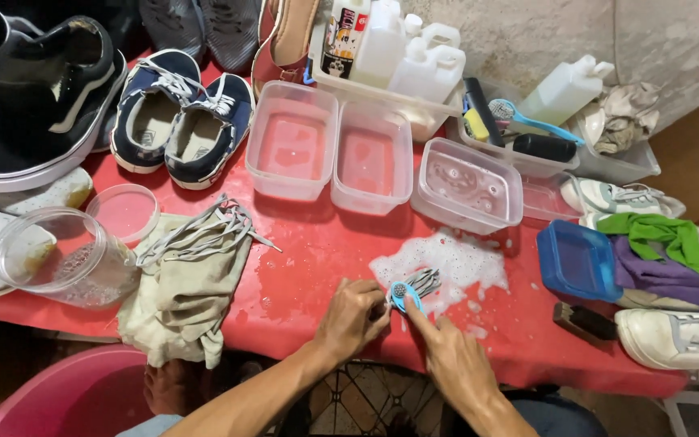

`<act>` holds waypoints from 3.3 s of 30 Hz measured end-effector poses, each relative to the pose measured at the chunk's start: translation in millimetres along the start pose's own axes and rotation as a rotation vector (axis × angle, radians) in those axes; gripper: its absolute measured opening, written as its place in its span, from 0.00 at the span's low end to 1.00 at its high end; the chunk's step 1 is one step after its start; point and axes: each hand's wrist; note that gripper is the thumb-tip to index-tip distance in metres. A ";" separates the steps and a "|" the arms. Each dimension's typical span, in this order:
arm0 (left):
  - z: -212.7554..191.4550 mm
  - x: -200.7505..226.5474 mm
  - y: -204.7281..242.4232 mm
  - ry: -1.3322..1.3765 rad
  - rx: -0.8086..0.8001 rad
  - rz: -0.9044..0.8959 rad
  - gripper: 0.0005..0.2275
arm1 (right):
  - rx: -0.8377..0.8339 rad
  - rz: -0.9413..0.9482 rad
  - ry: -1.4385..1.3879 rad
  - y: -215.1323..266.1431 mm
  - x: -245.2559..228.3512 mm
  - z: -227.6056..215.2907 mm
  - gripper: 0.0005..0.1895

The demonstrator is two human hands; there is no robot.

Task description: The person scrubs a pair of white shoelaces on a red table using a blue brush and soapy water. The person holds the laces with one hand and scrubs them with the brush in the other hand, creating foam on the table surface.

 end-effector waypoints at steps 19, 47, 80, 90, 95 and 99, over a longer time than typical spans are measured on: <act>1.9 -0.2 1.9 0.004 -0.004 0.005 0.05 | 0.093 -0.022 -0.089 -2.7 17.0 -0.3 0.42; -0.9 1.2 0.4 0.027 0.001 0.013 0.06 | -0.063 0.225 -0.167 -16.6 22.5 -33.6 0.34; 0.8 -2.3 0.6 -0.002 -0.001 0.015 0.05 | -0.044 0.198 -0.109 -23.0 42.6 -29.7 0.31; 1.6 -2.3 -0.7 0.021 0.002 -0.006 0.04 | -0.023 0.186 -0.055 -30.9 40.4 -8.4 0.32; -2.5 -1.0 -1.2 0.010 -0.018 -0.008 0.04 | -0.047 0.102 -0.006 -17.1 10.8 -11.3 0.33; -1.1 -2.0 -2.1 0.003 0.006 0.007 0.05 | -0.011 0.149 0.049 -33.6 34.2 -17.1 0.31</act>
Point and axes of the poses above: each hand's wrist, its own y-axis away from the middle knuckle, its own z-axis out of the palm, x = y × z, and after that the axes turned 6 degrees about y, right-handed
